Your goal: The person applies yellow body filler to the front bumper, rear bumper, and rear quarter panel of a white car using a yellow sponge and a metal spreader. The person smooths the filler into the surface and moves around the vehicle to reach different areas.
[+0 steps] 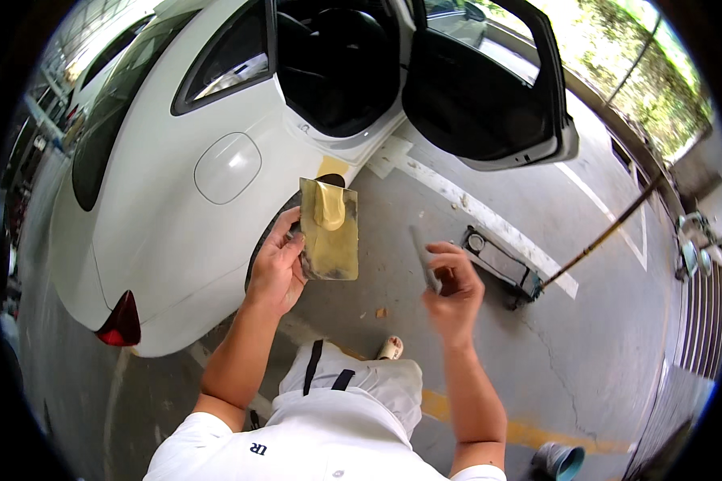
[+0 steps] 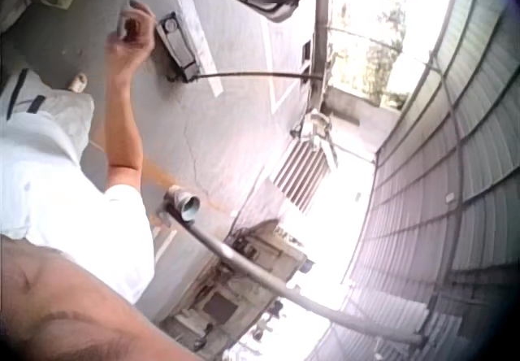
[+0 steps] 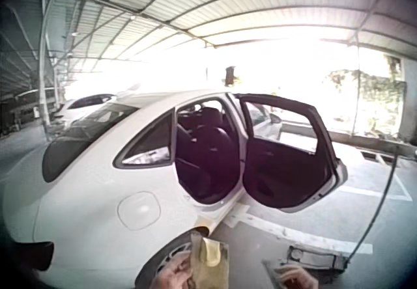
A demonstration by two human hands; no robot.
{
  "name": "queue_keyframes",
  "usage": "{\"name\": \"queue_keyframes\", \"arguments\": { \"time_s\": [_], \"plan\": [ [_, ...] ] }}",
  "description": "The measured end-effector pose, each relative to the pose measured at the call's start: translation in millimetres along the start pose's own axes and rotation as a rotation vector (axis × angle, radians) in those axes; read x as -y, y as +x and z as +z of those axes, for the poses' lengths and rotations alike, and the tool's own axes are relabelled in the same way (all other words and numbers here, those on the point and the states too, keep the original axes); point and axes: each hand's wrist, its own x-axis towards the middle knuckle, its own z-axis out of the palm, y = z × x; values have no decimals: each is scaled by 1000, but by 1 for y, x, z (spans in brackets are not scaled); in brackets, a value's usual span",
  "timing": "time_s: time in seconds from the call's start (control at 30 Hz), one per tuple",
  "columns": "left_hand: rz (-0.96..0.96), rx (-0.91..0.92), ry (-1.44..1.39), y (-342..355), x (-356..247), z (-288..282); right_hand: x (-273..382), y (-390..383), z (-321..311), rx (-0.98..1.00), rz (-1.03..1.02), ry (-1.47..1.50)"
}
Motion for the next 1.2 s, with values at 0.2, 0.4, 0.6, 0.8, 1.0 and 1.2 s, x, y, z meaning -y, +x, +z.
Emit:
{"name": "queue_keyframes", "arguments": {
  "time_s": [0.2,0.4,0.6,0.8,1.0,1.2],
  "plan": [
    [193,-200,400,35,23,33,12,68,27,255,-514,-624],
    [453,-318,820,77,18,59,-14,129,40,359,-577,-643],
    [469,-434,1060,136,-2,29,-67,184,71,529,-521,-635],
    [942,-531,1544,198,-6,-21,-167,264,114,864,-223,-194],
    [1005,-675,1188,226,38,-146,-370,293,104,640,906,1463],
    [788,-763,571,262,178,-284,-583,290,116,323,1044,1286]
  ]
}}
